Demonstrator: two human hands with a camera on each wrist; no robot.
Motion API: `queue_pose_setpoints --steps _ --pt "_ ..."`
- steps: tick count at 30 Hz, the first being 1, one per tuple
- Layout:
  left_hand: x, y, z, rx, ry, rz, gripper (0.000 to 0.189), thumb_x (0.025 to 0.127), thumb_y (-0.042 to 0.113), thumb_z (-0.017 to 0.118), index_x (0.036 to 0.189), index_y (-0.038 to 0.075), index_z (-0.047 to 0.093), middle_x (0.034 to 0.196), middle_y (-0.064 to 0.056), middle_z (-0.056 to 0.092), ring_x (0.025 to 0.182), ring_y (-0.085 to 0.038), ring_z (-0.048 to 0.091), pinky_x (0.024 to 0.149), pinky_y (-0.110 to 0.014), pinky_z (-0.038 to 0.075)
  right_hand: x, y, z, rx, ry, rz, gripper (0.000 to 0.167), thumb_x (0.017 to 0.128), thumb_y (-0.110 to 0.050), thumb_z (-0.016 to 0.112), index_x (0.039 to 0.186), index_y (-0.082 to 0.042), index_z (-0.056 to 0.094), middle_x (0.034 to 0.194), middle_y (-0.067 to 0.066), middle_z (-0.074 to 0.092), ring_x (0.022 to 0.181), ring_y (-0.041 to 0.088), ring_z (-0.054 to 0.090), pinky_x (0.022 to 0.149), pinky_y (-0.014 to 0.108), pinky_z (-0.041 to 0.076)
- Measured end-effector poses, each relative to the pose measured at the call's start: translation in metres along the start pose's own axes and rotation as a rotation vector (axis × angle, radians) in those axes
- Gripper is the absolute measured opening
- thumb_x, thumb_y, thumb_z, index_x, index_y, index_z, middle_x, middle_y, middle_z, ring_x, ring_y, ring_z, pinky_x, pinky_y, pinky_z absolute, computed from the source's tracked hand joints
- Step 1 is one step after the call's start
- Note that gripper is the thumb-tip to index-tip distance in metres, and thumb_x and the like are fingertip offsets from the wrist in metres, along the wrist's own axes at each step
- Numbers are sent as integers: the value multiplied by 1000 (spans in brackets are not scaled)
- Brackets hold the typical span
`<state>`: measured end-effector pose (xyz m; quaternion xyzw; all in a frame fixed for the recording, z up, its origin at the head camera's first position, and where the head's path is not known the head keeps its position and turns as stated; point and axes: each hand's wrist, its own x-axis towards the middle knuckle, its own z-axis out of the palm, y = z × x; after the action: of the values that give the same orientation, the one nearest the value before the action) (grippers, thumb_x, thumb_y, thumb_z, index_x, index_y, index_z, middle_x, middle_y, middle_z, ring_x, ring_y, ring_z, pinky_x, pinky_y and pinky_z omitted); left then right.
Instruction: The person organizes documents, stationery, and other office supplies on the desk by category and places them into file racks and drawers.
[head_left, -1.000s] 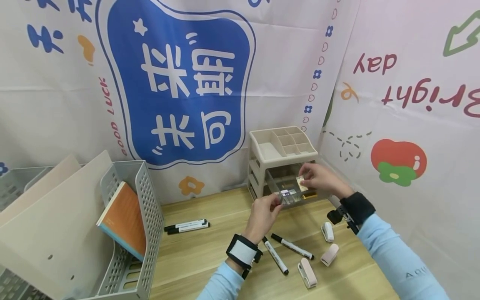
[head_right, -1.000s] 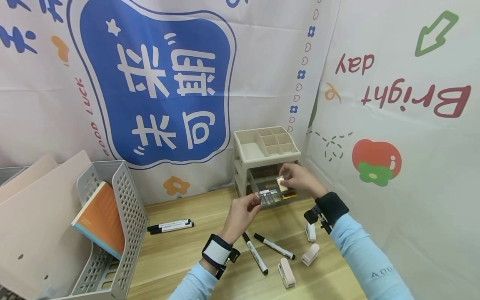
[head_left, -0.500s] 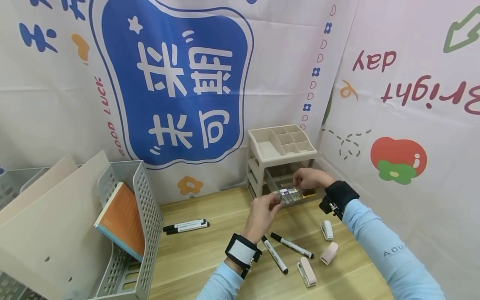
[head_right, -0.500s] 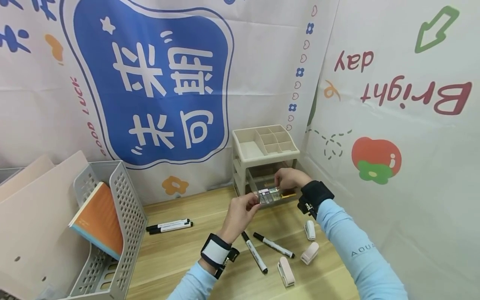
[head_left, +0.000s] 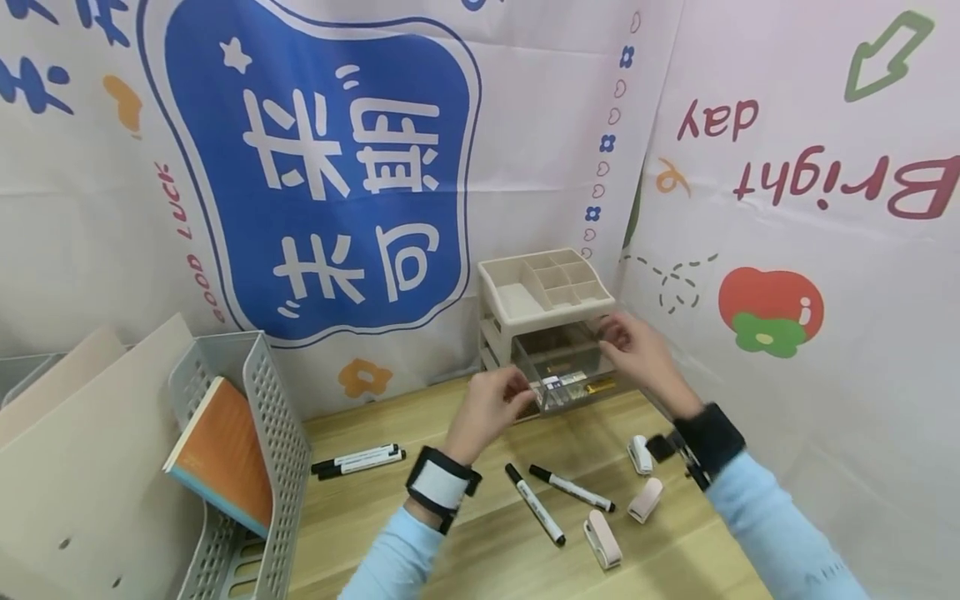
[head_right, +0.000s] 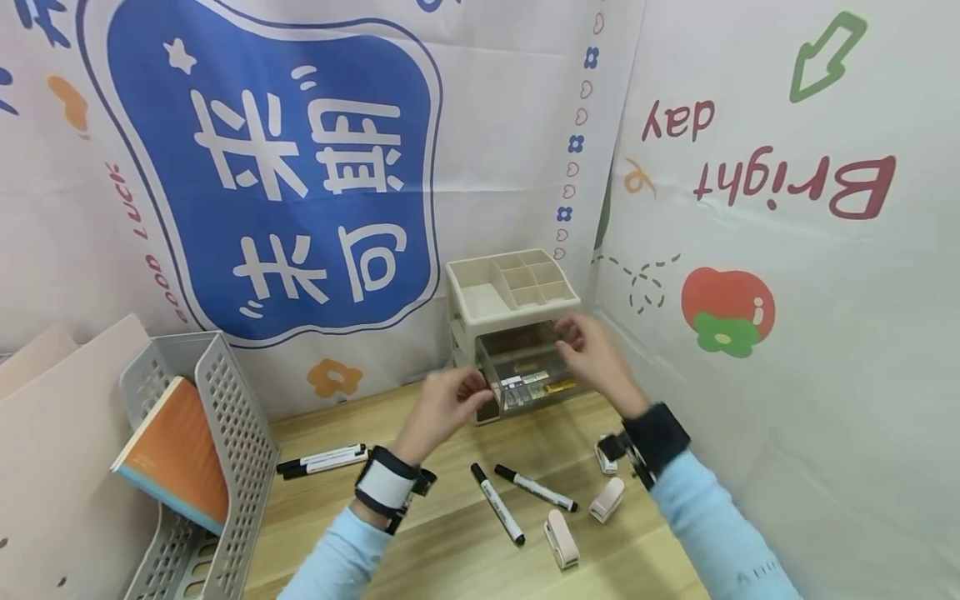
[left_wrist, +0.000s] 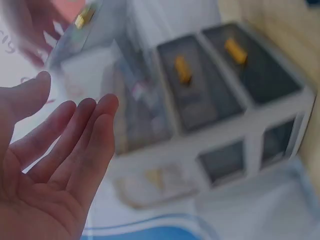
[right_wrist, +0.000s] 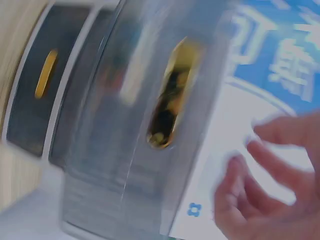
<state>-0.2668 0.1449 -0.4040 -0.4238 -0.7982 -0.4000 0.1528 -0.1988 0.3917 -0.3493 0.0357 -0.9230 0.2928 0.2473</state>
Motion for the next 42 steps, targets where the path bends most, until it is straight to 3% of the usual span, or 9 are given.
queue_pose_setpoints --steps 3,8,12,16,22,25,29,36,42 --pt "18 -5 -26 59 29 14 12 89 13 74 98 6 69 93 -7 73 82 -17 69 72 -23 58 -33 -5 1 97 129 104 24 90 0 66 112 3 59 97 20 67 81 18 62 72 24 53" --pt "60 -25 -63 243 36 37 31 91 9 71 118 -1 63 120 -17 65 109 -30 63 95 -37 55 -60 -6 33 446 56 329 40 95 -2 61 128 3 40 104 23 65 79 5 65 77 21 57" --pt "83 -46 -76 442 -76 66 33 92 13 71 121 -2 64 137 -23 56 133 -37 50 115 -44 40 -55 -8 63 784 24 454 51 100 -5 57 138 0 25 107 16 64 85 10 70 86 24 58" --pt "93 -60 -68 517 -227 66 18 96 18 66 105 2 71 134 -20 62 137 -37 48 121 -44 32 -45 -7 81 939 71 477 44 101 -9 56 132 -2 25 94 4 66 83 10 71 85 22 57" --pt "101 -56 -54 510 -271 104 14 97 13 65 85 4 65 86 -9 69 86 -26 68 127 -39 14 -25 0 87 979 149 530 28 102 -4 53 117 -8 30 84 -3 65 76 8 71 82 21 57" --pt "105 -51 -51 523 -270 109 14 96 12 66 83 5 64 81 -8 67 79 -24 67 126 -39 16 -13 3 87 986 162 553 27 101 -3 53 116 -8 31 85 -1 64 75 8 70 81 20 57" --pt "108 -46 -46 532 -288 96 15 96 13 66 83 6 63 81 -8 66 81 -24 67 125 -40 21 8 6 91 969 154 560 30 101 -7 55 118 -7 30 88 3 62 76 7 70 81 19 57" --pt "112 -38 -32 516 -327 90 12 98 15 64 89 6 65 94 -10 70 103 -32 68 118 -43 35 43 21 102 926 169 592 33 102 -11 55 121 -8 28 90 5 58 71 8 68 77 21 57" --pt "121 -32 -27 554 -320 101 14 98 17 64 101 5 70 109 -13 72 128 -38 56 113 -45 42 43 30 97 808 185 577 39 102 -16 56 126 -8 27 90 3 61 74 8 66 81 25 55"
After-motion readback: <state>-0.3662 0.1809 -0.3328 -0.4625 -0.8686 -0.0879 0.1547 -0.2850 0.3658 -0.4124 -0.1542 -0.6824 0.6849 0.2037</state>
